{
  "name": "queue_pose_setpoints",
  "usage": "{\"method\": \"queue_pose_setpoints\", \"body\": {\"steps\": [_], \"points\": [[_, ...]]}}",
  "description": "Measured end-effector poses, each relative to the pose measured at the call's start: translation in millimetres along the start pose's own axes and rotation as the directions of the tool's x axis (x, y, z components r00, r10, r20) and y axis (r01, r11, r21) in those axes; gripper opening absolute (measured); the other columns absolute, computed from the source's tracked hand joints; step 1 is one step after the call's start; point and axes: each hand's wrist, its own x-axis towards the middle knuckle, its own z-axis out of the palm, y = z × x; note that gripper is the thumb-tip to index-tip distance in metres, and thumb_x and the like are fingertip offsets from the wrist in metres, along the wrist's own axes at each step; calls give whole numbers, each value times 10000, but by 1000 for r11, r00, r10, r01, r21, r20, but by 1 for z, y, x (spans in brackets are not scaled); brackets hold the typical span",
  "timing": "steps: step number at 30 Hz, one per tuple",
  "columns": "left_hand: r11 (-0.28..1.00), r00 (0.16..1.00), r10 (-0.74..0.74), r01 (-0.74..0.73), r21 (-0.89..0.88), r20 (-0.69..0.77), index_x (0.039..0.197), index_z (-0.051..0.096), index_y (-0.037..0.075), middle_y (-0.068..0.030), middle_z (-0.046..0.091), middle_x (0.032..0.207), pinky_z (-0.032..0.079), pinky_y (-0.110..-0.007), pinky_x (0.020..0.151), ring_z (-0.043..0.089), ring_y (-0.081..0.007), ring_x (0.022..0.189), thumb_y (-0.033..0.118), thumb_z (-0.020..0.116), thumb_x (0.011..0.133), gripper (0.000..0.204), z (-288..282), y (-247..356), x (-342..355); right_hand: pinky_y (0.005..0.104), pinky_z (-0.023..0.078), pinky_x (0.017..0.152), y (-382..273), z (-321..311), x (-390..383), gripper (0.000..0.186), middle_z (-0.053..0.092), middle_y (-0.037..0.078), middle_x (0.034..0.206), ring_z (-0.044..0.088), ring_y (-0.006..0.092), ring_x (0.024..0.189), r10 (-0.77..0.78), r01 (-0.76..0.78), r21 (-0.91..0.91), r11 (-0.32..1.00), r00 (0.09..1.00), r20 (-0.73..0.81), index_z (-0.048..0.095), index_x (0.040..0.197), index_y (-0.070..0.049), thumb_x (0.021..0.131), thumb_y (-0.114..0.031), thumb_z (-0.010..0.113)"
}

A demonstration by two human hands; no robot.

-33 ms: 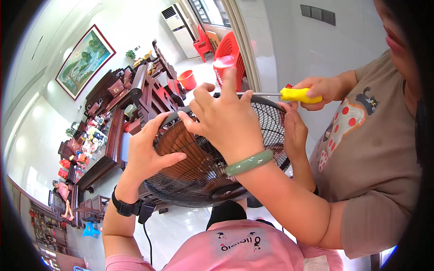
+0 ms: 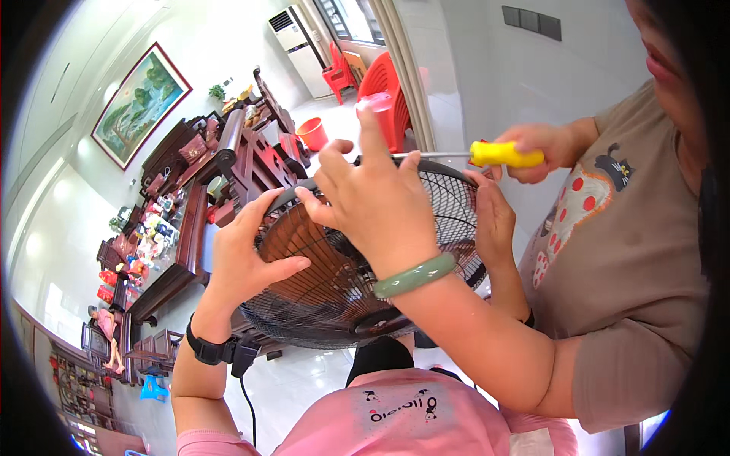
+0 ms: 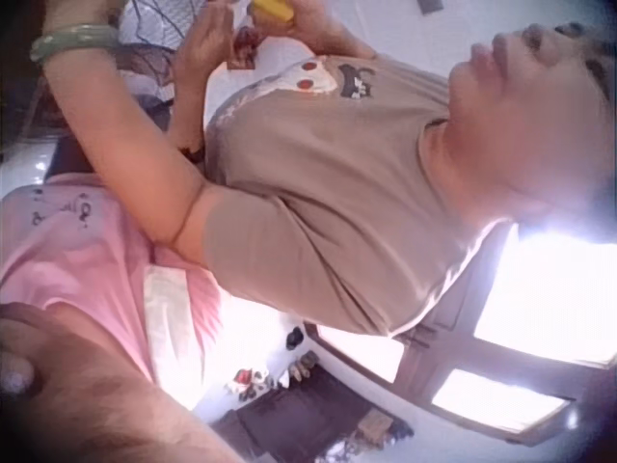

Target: The recorder and another person are fixing a floor fan by screwing the protective casing together using a screwdriver.

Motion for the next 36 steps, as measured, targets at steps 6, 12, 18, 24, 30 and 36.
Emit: {"method": "queue_pose_setpoints", "body": {"steps": [6, 12, 18, 24, 30, 36], "points": [[995, 999, -40, 39, -90, -4, 1397, 563, 45, -152, 711, 1118, 547, -361, 828, 699, -284, 940, 389, 948, 596, 953, 1, 1, 2, 429, 505, 1007, -25, -3, 22, 376, 640, 121, 1277, 635, 242, 1129, 326, -219, 438, 872, 927, -186, 664, 1216, -88, 885, -266, 684], [994, 997, -73, 72, -82, -15, 1358, 579, -10, -161, 717, 1138, 562, -362, 832, 730, -275, 956, 398, 946, 635, 908, 2, -1, -2, 332, 504, 841, -39, 2, 14, 112, 645, 24, 866, 612, 217, 884, 54, 24, 321, 947, 971, -232, 693, 875, -119, 899, -217, 646], [997, 999, -28, 25, -75, -36, 1362, 574, -17, -170, 715, 1138, 562, -361, 848, 727, -279, 965, 449, 938, 643, 931, -2, 13, -2, 305, 489, 901, -35, -5, 6, 180, 671, 37, 825, 630, 216, 923, 49, -9, 174, 985, 973, -225, 716, 835, -123, 921, -245, 614], [996, 998, -39, 36, -87, -41, 1368, 568, -14, -172, 711, 1150, 562, -363, 852, 726, -284, 972, 462, 937, 643, 942, -3, 16, -7, 302, 500, 875, -29, -16, 3, 139, 663, 25, 824, 637, 204, 895, 44, 28, 277, 960, 967, -252, 688, 821, -131, 908, -213, 617], [995, 999, 4, -9, -99, -47, 1376, 561, -1, -175, 707, 1169, 566, -364, 840, 728, -302, 990, 447, 937, 647, 935, -8, 19, -8, 303, 499, 872, -29, -19, 4, 125, 654, 20, 832, 638, 194, 897, -23, 63, 162, 985, 971, -239, 661, 835, -133, 944, -172, 615], [997, 998, 15, -19, -69, -63, 1388, 556, 31, -172, 705, 1177, 570, -379, 811, 723, -344, 992, 473, 935, 640, 948, -15, 24, -5, 291, 454, 912, -30, -18, 8, 187, 622, 17, 844, 613, 164, 911, -59, 34, -128, 991, 978, -199, 670, 867, -129, 985, -262, 616]]}}
